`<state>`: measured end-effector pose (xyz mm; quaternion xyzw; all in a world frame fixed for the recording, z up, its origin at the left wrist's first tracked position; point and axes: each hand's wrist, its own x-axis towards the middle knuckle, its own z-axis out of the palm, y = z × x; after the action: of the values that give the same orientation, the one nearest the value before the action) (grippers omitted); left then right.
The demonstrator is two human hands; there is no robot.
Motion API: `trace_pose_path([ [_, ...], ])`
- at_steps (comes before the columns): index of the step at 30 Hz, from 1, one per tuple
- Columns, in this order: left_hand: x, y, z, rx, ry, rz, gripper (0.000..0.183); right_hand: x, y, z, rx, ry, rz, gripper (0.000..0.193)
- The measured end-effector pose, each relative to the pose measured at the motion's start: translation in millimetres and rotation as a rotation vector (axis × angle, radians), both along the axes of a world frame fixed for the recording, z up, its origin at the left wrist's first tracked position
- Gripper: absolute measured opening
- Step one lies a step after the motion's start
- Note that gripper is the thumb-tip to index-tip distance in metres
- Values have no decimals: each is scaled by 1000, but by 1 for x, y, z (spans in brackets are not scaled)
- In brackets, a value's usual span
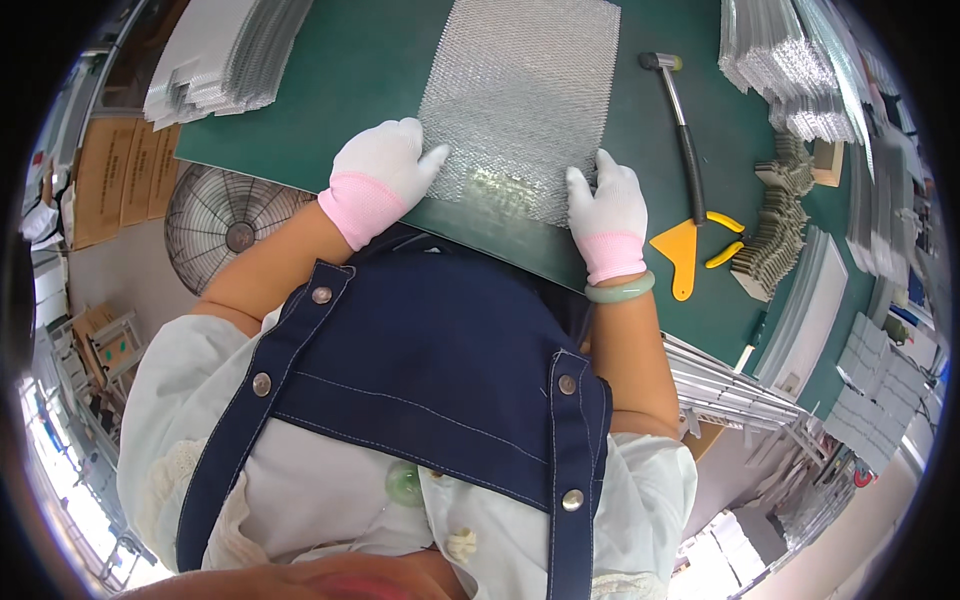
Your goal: The person assembles metal mesh screens into rectangular frames. They place a plastic insert onto the mesh, fit the mesh into the frame, and secure the edges using a hammer and a screwdriver. The person repeats this process for multiple units, stacking the finished frames on the table.
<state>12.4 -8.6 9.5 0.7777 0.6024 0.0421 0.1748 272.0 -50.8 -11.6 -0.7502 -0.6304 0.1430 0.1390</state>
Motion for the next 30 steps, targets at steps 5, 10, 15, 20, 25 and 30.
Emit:
trace_pose_path([
  [5,9,1,14,-92,104,-4,54,0,-2,2,-28,-27,10,63],
  [10,3,-3,-2,182,130,64,56,-8,-7,0,161,-266,0,55],
  [15,8,-7,-8,357,64,-91,39,-29,-13,-5,239,-324,237,17],
  [20,-12,-32,-18,158,-101,-496,32,-26,-52,-4,395,-198,488,42],
  [25,-1,-38,-6,176,180,-581,43,-38,-50,-1,318,-360,478,59],
  [30,18,-42,0,231,142,-441,48,-46,-46,16,135,-370,435,60],
])
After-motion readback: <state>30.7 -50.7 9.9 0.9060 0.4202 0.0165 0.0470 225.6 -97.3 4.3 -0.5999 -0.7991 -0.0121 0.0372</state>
